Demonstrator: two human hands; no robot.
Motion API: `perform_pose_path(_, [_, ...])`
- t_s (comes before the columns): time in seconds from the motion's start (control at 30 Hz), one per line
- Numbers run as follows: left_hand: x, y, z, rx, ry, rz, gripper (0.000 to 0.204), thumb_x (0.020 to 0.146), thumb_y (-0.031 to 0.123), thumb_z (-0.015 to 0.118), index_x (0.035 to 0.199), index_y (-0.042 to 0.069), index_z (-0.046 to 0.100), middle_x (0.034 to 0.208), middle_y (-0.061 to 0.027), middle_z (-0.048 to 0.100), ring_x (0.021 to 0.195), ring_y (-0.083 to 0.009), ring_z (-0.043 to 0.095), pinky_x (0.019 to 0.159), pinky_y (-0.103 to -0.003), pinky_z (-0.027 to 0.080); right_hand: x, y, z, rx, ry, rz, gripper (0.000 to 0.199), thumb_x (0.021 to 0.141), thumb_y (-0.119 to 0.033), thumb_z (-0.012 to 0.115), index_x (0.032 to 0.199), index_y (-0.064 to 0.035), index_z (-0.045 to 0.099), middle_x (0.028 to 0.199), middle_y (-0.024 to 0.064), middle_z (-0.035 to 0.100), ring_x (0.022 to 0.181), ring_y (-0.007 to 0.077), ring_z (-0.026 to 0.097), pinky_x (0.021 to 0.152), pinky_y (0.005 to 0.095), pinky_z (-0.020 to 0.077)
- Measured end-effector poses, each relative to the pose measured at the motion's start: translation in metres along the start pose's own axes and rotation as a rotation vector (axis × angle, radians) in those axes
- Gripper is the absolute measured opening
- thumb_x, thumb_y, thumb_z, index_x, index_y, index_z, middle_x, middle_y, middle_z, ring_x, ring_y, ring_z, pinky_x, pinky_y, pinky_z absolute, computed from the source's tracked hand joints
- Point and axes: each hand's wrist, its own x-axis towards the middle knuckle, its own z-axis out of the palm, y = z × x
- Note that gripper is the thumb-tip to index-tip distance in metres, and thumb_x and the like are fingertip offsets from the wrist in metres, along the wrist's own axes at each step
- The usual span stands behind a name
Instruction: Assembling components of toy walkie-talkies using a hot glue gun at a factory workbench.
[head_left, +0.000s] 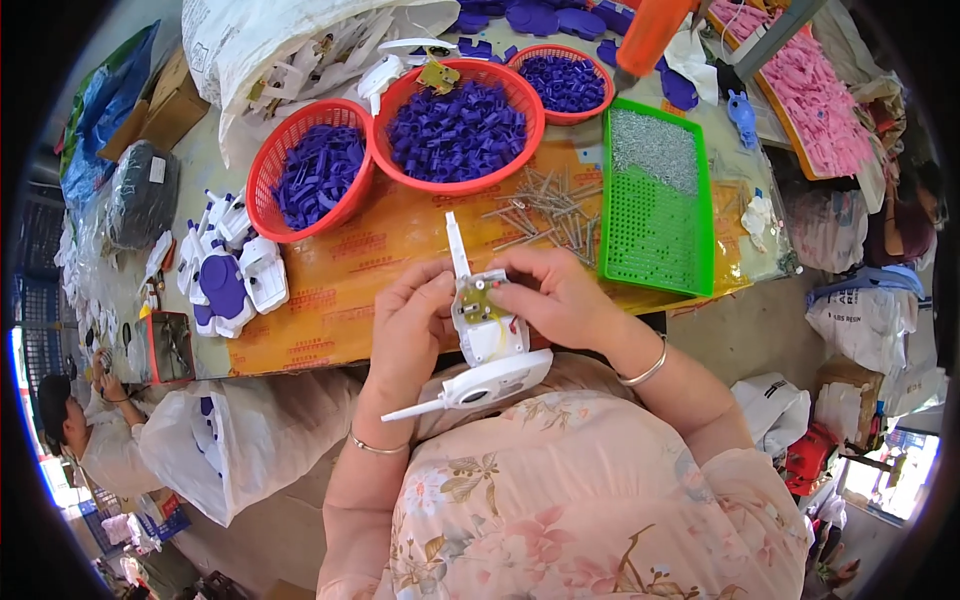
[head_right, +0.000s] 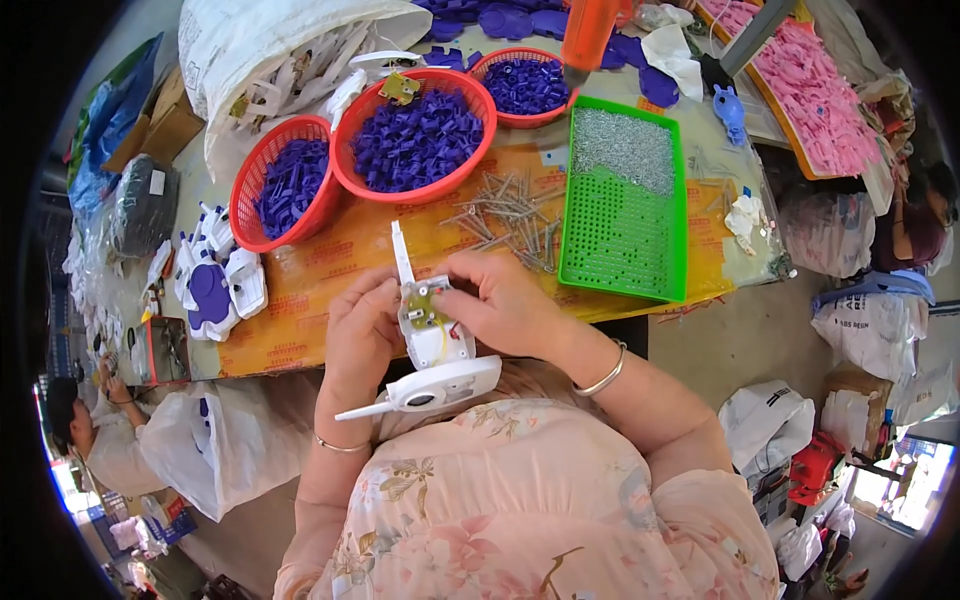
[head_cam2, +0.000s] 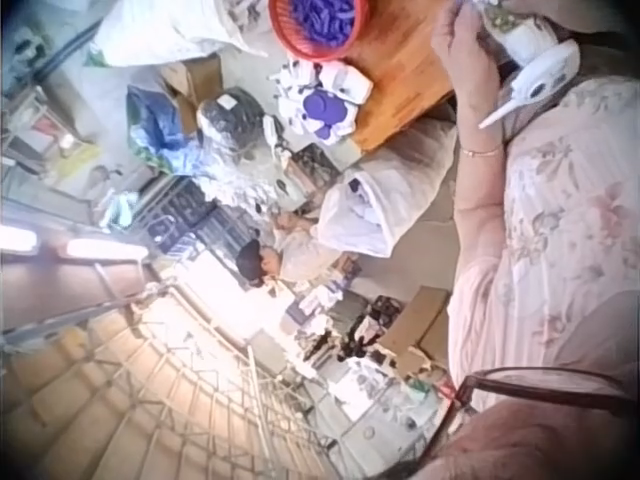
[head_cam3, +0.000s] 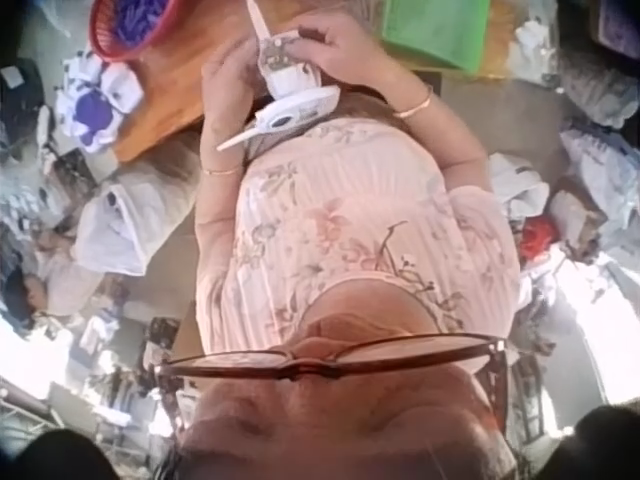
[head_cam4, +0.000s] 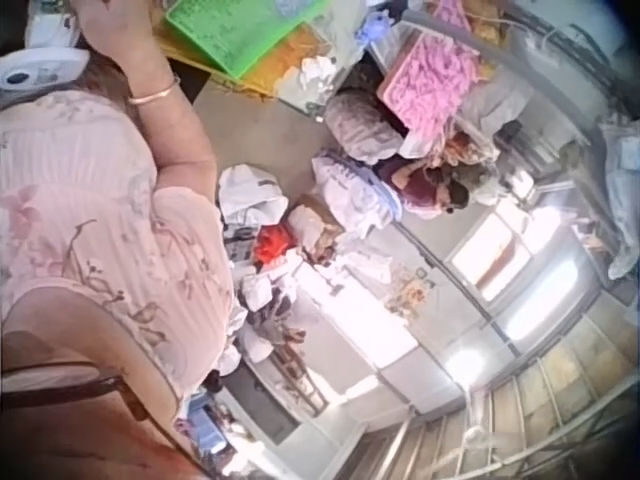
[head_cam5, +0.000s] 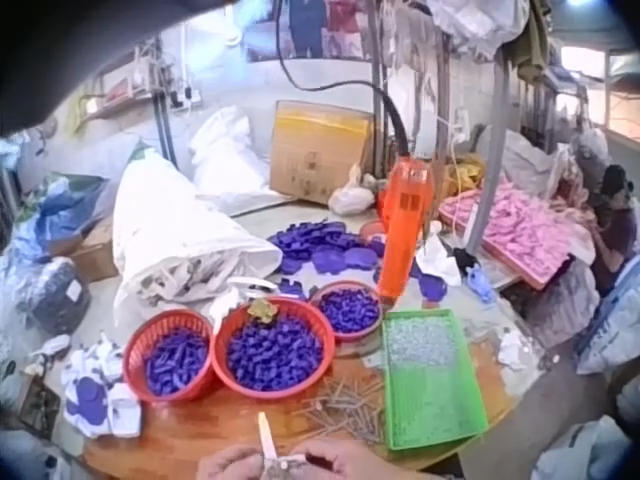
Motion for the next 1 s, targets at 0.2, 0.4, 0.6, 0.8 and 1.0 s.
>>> perform_pose_path(0.2, [-0.003, -0.014, -0.011, -0.235, -0.221, -0.060, 0.037, 0.089, 0.012, 0.045, 0.119, -0.008, 0.050, 0.103, -0.0130, 0.062, 0.090, -0.0187, 0.063, 0.083, -0.034, 0.051, 0.014, 0.006, -0.006, 0.085, -0.008, 0.047, 0.015, 0.086, -0.003, 0.058, 0.099, 0.0010, 0.061, 0.084, 0.0000, 0.061, 0.075, 0.0035, 0.053, 0.064, 0.0206, 0.0450])
perform_pose_path(0.4, [-0.002, -0.013, -0.004, -0.206, -0.238, -0.069, 0.043, 0.083, 0.001, 0.047, 0.125, -0.007, 0.046, 0.110, -0.0140, 0.060, 0.095, -0.0201, 0.062, 0.083, -0.033, 0.051, 0.020, 0.011, -0.004, -0.047, 0.049, 0.040, 0.018, 0.085, -0.005, 0.059, 0.102, 0.0029, 0.059, 0.083, 0.0009, 0.061, 0.074, 0.0051, 0.054, 0.063, 0.0216, 0.0458])
perform_pose_path(0.6, [0.000, -0.016, -0.007, -0.196, -0.222, -0.043, 0.043, 0.082, -0.002, 0.047, 0.125, -0.006, 0.045, 0.112, -0.0155, 0.060, 0.097, -0.0215, 0.062, 0.083, -0.033, 0.052, -0.003, -0.001, -0.001, -0.672, 0.341, -0.354, 0.049, 0.074, -0.002, 0.066, 0.120, 0.0010, 0.048, 0.113, 0.0175, 0.049, 0.089, 0.0244, 0.055, 0.076, 0.0321, 0.0473])
perform_pose_path(0.8, [-0.003, -0.015, -0.005, -0.228, -0.234, -0.030, 0.043, 0.082, -0.004, 0.045, 0.125, -0.006, 0.045, 0.115, -0.0165, 0.059, 0.101, -0.0226, 0.061, 0.086, -0.034, 0.052, -0.039, 0.013, 0.002, -0.662, 0.351, -0.379, 0.044, 0.076, -0.001, 0.063, 0.116, 0.0053, 0.046, 0.109, 0.0232, 0.050, 0.097, 0.0376, 0.053, 0.082, 0.0401, 0.0462])
perform_pose_path(1.0, [-0.004, -0.019, -0.006, -0.190, -0.206, 0.006, 0.041, 0.082, -0.003, 0.045, 0.123, -0.005, 0.045, 0.114, -0.0154, 0.059, 0.100, -0.0214, 0.061, 0.086, -0.034, 0.051, -0.027, 0.009, 0.001, -0.513, 0.293, -0.352, 0.019, 0.078, 0.004, 0.059, 0.098, 0.0028, 0.058, 0.090, 0.0150, 0.056, 0.086, 0.0289, 0.055, 0.070, 0.0355, 0.0460])
